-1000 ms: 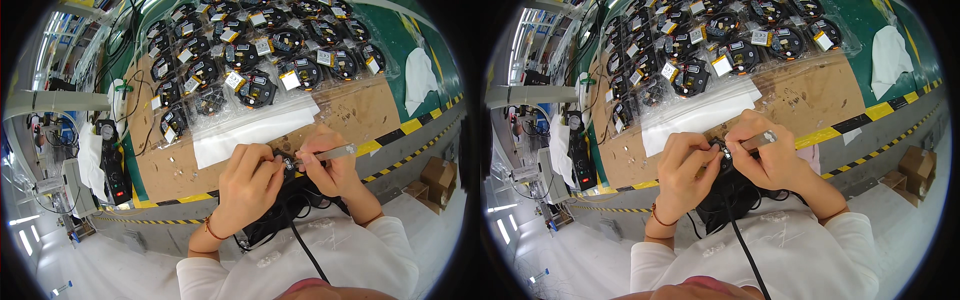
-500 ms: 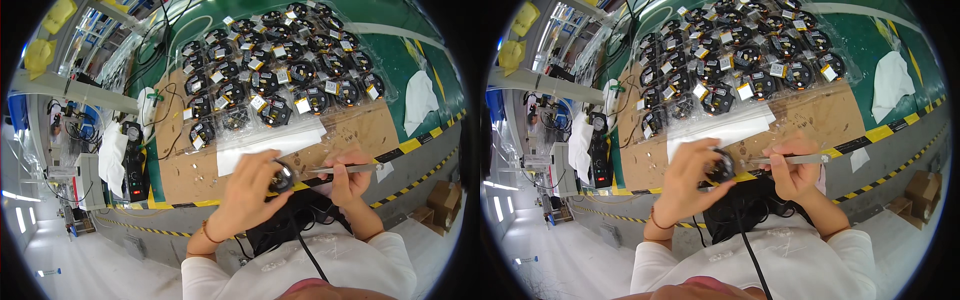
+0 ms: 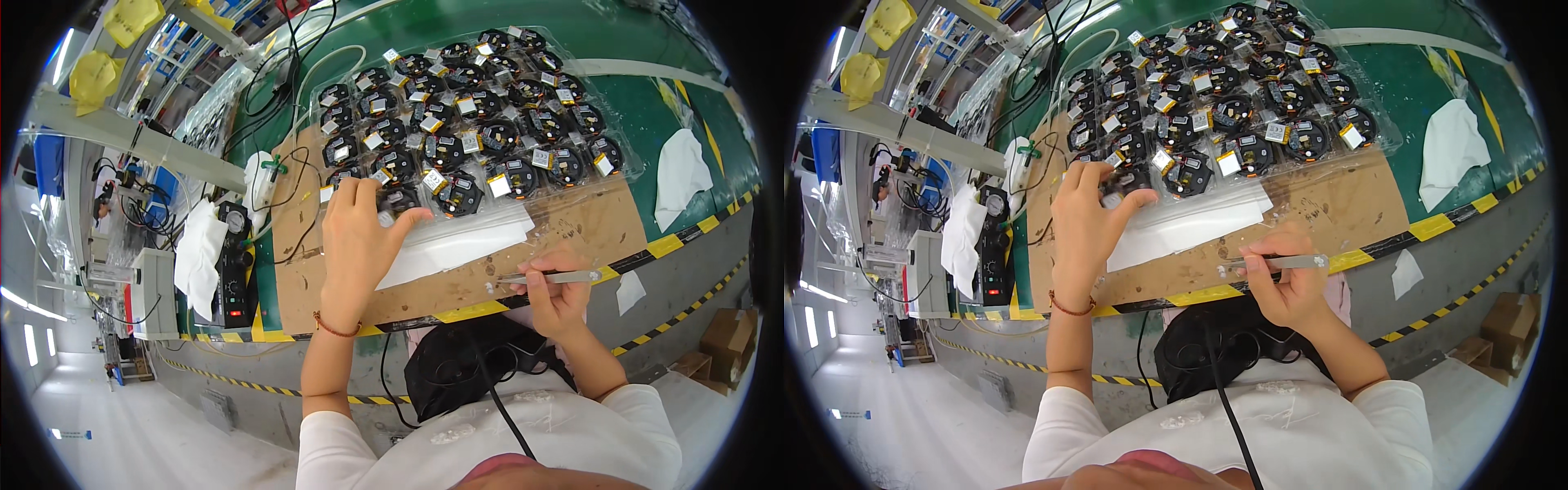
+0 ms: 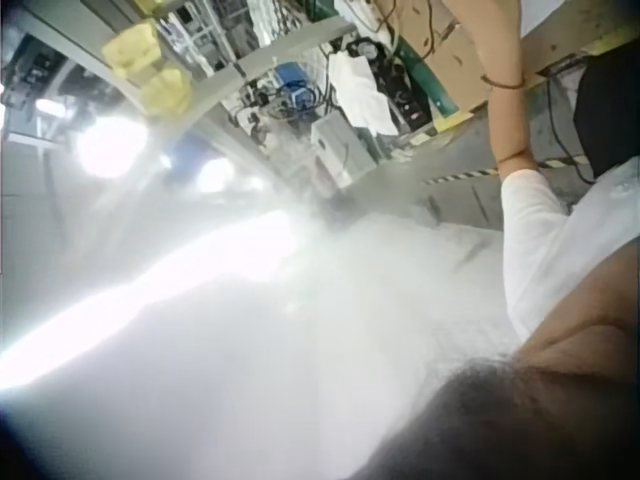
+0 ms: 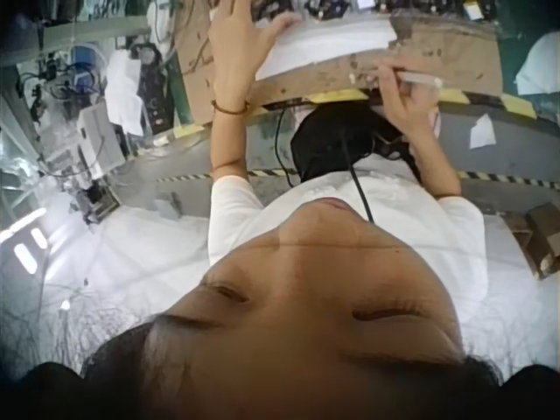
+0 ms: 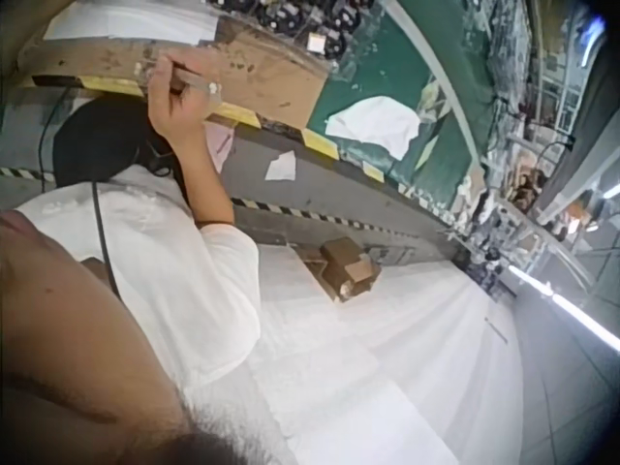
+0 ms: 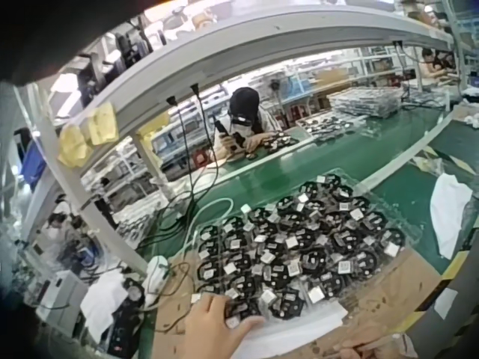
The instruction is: The person picks up a battery with tweezers and places it into a watch casing, using the tweezers to press the connector into place before returning the watch to a tray. This process is repeated for several more watches.
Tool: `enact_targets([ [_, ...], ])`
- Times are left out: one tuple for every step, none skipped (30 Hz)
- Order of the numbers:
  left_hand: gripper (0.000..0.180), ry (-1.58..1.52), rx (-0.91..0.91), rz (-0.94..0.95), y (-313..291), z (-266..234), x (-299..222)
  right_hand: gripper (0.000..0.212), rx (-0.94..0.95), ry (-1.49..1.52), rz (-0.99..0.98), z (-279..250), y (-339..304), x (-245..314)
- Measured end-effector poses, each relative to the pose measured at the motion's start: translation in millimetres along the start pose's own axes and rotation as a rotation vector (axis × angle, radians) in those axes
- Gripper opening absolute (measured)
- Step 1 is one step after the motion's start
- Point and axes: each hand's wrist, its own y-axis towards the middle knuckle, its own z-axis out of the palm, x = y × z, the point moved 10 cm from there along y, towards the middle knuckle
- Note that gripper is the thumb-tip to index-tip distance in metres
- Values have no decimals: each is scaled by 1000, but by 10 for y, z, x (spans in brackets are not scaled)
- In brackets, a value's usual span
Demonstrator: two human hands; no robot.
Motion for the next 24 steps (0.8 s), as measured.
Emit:
enact_targets([
  [57, -4, -20, 11, 14, -8, -13, 16, 1, -3, -3, -4, -14, -12],
  [57, -6, -23, 11, 28, -12, -23, 15, 2, -16, 11, -5, -36, -33],
  [53, -23, 2, -25, 42, 11, 7, 14, 4, -27, 24, -5, -45, -50],
  [49, -40, 27, -61, 54, 38, 38, 14, 4, -28, 21, -4, -35, -43],
  [49, -40, 24, -61, 76, 41, 57, 14, 7, -29, 20, 4, -19, -32],
  [44, 4, -21, -26, 104, -10, 70, 14, 10, -28, 18, 15, -10, -19],
  [38, 47, -66, 8, 132, -66, 74, 14, 10, -29, 16, 17, -11, -9],
  [30, 27, -64, -26, 159, -78, 132, 15, 13, -29, 25, 24, -16, -11],
  [30, 26, -66, -25, 182, -82, 156, 15, 17, -30, 35, 24, -19, -24],
  [29, 54, -56, -17, 203, -75, 174, 15, 17, -31, 33, 19, -14, -24],
  [29, 83, -46, -8, 225, -63, 191, 16, 28, -57, 22, 22, -6, -12],
  [29, 84, -48, -9, 238, -57, 229, 16, 40, -80, 12, 34, -5, 3],
  [28, 75, -36, -8, 249, -24, 274, 16, 42, -79, 10, 39, -11, 7],
  [28, 65, -24, -6, 249, 4, 303, 17, 44, -68, 21, 45, -20, 0],
  [28, 67, -27, -7, 253, 7, 313, 18, 45, -59, 31, 46, -19, -8],
  [28, 8, 22, -22, 256, 58, 335, 18, 46, -57, 28, 43, -12, -5],
  [29, -50, 71, -37, 257, 109, 354, 18, 54, -61, 17, 46, -4, 7],
  [29, -47, 69, -38, 258, 115, 362, 18, 62, -64, 7, 59, -2, 17],
  [28, -57, 48, -31, 264, 108, 355, 18, 62, -61, 5, 93, 2, 20],
  [28, -67, 28, -23, 269, 95, 341, 17, -38, -33, 11, 48, 8, 18],
  [28, -68, 28, -21, 280, 100, 316, 15, -140, -9, 20, -24, -2, 8],
  [27, -70, -19, 5, 298, 42, 255, 15, -142, -11, 19, -21, -5, 4],
  [27, -72, -65, 32, 313, -19, 189, 15, -133, -4, 22, -10, -6, 0],
  [27, -76, -64, 36, 331, -32, 137, 15, -125, 1, 25, -9, -5, -6],
])
